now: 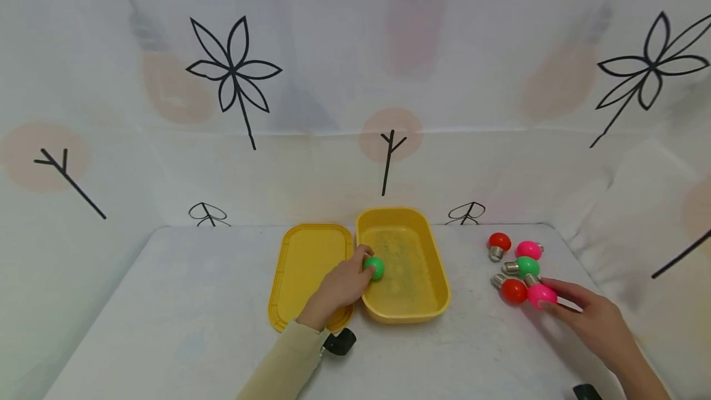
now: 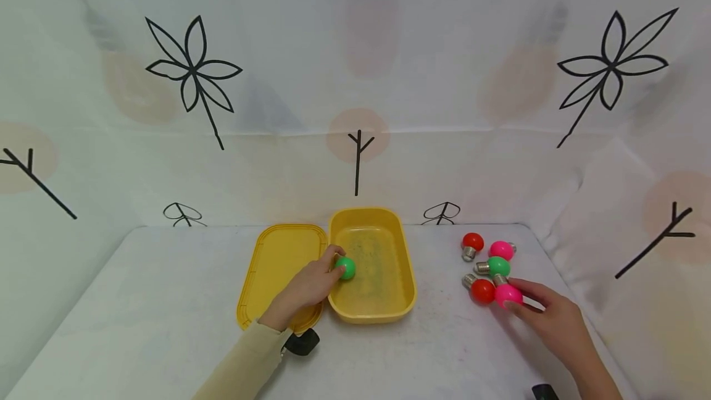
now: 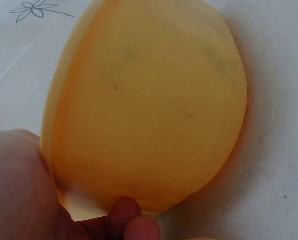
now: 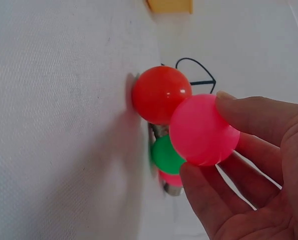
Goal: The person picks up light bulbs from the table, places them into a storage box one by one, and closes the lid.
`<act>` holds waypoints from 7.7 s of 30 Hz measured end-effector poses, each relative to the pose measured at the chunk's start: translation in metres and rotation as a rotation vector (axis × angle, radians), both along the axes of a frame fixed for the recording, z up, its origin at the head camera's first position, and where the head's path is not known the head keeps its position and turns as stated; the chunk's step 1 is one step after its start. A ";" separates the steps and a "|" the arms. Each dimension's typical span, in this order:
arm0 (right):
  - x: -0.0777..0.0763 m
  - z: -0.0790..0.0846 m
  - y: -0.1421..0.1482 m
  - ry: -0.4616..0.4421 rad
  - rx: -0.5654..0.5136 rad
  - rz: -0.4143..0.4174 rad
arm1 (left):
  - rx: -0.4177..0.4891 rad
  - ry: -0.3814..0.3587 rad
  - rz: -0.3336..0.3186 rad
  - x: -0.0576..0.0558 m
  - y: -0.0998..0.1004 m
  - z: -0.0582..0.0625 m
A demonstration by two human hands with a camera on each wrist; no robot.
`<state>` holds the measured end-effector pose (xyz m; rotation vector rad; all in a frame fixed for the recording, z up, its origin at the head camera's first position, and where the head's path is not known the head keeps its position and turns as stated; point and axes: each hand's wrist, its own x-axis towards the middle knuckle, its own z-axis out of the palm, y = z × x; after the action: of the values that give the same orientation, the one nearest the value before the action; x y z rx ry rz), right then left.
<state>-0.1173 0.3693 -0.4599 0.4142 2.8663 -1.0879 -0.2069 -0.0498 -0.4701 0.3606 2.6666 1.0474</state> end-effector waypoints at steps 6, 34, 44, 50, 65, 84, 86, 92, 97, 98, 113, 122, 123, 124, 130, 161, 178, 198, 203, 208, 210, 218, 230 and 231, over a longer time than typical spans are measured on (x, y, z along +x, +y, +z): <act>0.001 -0.002 -0.003 0.046 -0.005 0.020 | -0.009 0.011 -0.001 -0.001 0.001 0.000; -0.002 0.008 -0.018 0.080 -0.026 0.089 | -0.019 -0.009 -0.004 0.001 0.002 0.003; -0.005 0.008 -0.025 0.145 0.002 0.138 | -0.013 -0.001 -0.001 0.001 0.001 0.002; -0.005 0.007 -0.027 0.182 0.010 0.141 | -0.013 -0.006 0.001 0.000 0.001 0.002; -0.014 0.012 -0.039 0.201 -0.015 0.176 | -0.017 -0.011 0.000 -0.001 0.001 -0.001; -0.028 0.019 -0.064 0.293 0.028 0.228 | -0.015 -0.014 0.006 -0.001 0.001 0.001; -0.029 0.019 -0.067 0.302 0.042 0.231 | -0.014 -0.018 0.006 -0.001 0.001 0.001; -0.034 0.022 -0.074 0.356 0.044 0.254 | -0.013 -0.019 0.004 -0.001 0.001 0.001; -0.037 0.025 -0.078 0.391 0.019 0.286 | -0.021 -0.013 -0.003 0.000 0.000 0.000; -0.038 0.025 -0.078 0.390 0.011 0.292 | -0.023 -0.011 -0.004 0.000 0.000 0.001; -0.048 0.031 -0.092 0.388 -0.073 0.338 | -0.038 -0.002 -0.008 -0.002 0.001 0.000; -0.053 0.038 -0.101 0.370 -0.093 0.341 | -0.039 -0.015 -0.005 -0.002 0.002 0.000; -0.053 0.039 -0.101 0.370 -0.099 0.345 | -0.040 -0.014 -0.005 -0.002 0.001 0.000; -0.053 0.040 -0.102 0.370 -0.112 0.350 | -0.039 -0.013 -0.005 -0.002 0.001 0.000; -0.057 0.044 -0.107 0.390 -0.145 0.382 | -0.038 -0.011 -0.007 -0.002 0.001 0.000; -0.079 0.052 -0.136 0.308 -0.211 0.366 | -0.028 -0.027 0.010 0.000 0.001 0.002; -0.099 0.055 -0.154 0.303 -0.262 0.420 | -0.020 -0.020 0.002 -0.002 0.002 0.000; -0.120 0.048 -0.177 0.274 -0.300 0.472 | -0.014 -0.018 0.001 -0.001 0.002 0.002; -0.124 0.046 -0.183 0.262 -0.310 0.482 | -0.023 -0.008 -0.002 -0.001 0.002 0.002; -0.131 0.043 -0.189 0.270 -0.307 0.500 | -0.017 -0.015 -0.004 -0.001 0.002 0.002; -0.134 0.041 -0.191 0.267 -0.317 0.506 | -0.019 -0.010 -0.006 -0.001 0.001 0.002; -0.146 0.031 -0.198 0.213 -0.374 0.506 | -0.010 -0.022 -0.008 0.000 0.001 0.003; -0.156 0.012 -0.205 0.197 -0.373 0.536 | -0.004 0.010 -0.022 -0.002 0.002 -0.003; -0.156 0.012 -0.205 0.196 -0.377 0.532 | -0.003 0.005 -0.021 -0.002 0.002 -0.003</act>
<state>-0.2732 0.1641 -0.4482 -0.4677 2.5739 -1.5514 -0.2085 -0.0479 -0.4732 0.3899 2.6626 1.0382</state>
